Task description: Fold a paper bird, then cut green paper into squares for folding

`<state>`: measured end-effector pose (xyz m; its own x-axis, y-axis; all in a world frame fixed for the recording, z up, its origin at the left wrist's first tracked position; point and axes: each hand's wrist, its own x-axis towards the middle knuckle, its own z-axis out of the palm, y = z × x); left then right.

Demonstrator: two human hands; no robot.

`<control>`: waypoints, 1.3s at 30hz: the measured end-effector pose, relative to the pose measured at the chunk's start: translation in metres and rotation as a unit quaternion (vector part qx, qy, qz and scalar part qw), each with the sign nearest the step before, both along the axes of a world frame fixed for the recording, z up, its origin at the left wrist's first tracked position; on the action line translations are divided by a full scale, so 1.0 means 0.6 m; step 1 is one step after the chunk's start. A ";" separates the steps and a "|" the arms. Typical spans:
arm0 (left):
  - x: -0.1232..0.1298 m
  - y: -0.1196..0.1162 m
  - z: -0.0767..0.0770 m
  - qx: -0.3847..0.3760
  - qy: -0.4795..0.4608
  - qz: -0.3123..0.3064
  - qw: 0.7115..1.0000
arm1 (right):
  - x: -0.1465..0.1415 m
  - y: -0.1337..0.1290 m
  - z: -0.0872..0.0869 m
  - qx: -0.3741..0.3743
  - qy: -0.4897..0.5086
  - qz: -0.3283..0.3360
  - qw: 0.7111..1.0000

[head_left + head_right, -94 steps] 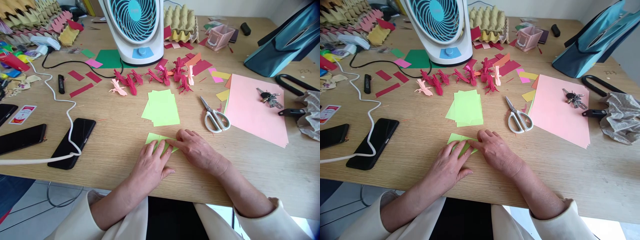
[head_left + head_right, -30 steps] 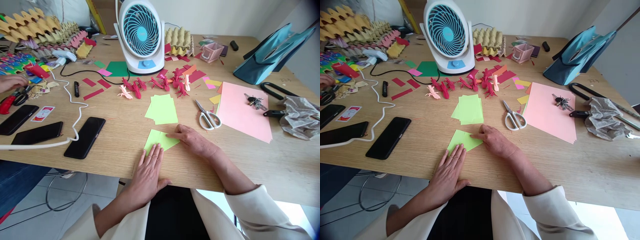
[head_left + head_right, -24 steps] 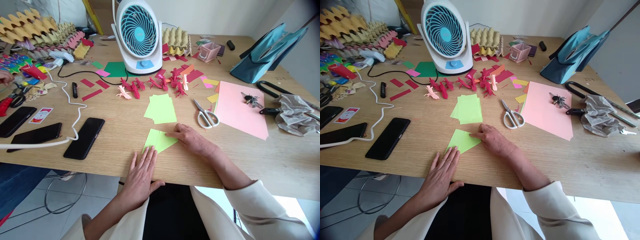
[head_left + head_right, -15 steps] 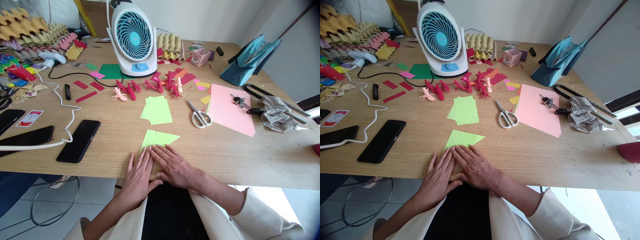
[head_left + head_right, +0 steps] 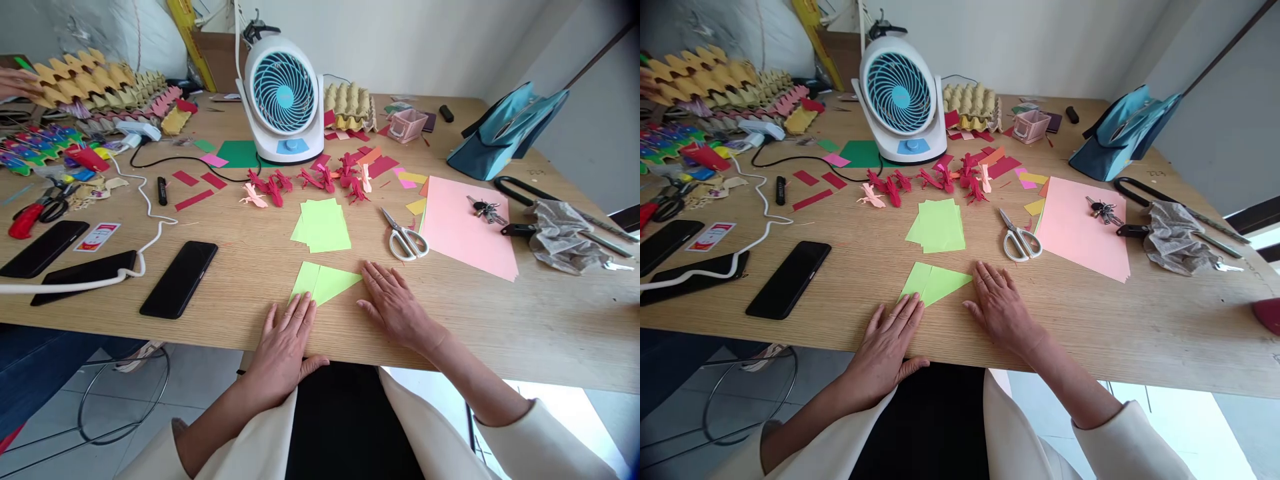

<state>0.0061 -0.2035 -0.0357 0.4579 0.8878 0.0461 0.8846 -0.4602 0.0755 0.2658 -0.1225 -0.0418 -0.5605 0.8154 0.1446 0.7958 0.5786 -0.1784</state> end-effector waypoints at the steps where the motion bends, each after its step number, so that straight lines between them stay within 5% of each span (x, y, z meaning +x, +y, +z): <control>1: -0.001 0.005 0.007 -0.007 -0.010 0.001 1.000 | -0.004 0.004 0.003 -0.002 0.008 -0.005 1.000; 7: 0.012 0.081 0.045 -0.006 -0.065 0.090 0.994 | -0.051 0.049 0.030 -0.060 0.055 0.011 0.997; 10: 0.028 0.118 0.046 -0.014 -0.024 0.158 0.987 | -0.076 0.067 0.037 -0.076 0.048 0.008 0.996; 18: 0.026 0.142 0.040 -0.039 -0.003 0.203 0.978 | -0.090 0.067 0.038 -0.152 0.121 -0.062 0.979; 23: 0.006 0.156 0.033 -0.056 -0.046 0.173 0.982 | -0.074 0.082 0.041 -0.298 0.248 -0.071 0.919; 27: -0.019 0.188 0.040 -0.047 -0.186 0.153 0.969 | -0.065 0.100 0.033 -0.370 0.375 -0.073 0.847; 30: -0.031 0.230 0.061 -0.065 -0.354 0.173 0.917 | -0.066 0.112 0.027 -0.383 0.500 -0.110 0.769; 33: -0.021 0.269 0.076 -0.170 -0.504 0.194 0.824 | -0.073 0.121 0.020 -0.360 0.592 -0.135 0.708; 36: 0.009 0.292 0.065 -0.333 -0.567 0.154 0.738 | -0.079 0.125 0.014 -0.344 0.628 -0.129 0.686; 39: 0.037 0.299 0.037 -0.328 -0.611 0.134 0.707 | -0.080 0.125 0.010 -0.334 0.642 -0.117 0.680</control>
<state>0.0284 -0.0239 -0.0137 0.2436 0.9489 -0.2004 0.0219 0.2012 0.9793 0.2175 -0.0472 -0.0356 -0.1641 0.9850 -0.0542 -0.2081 -0.0882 -0.9741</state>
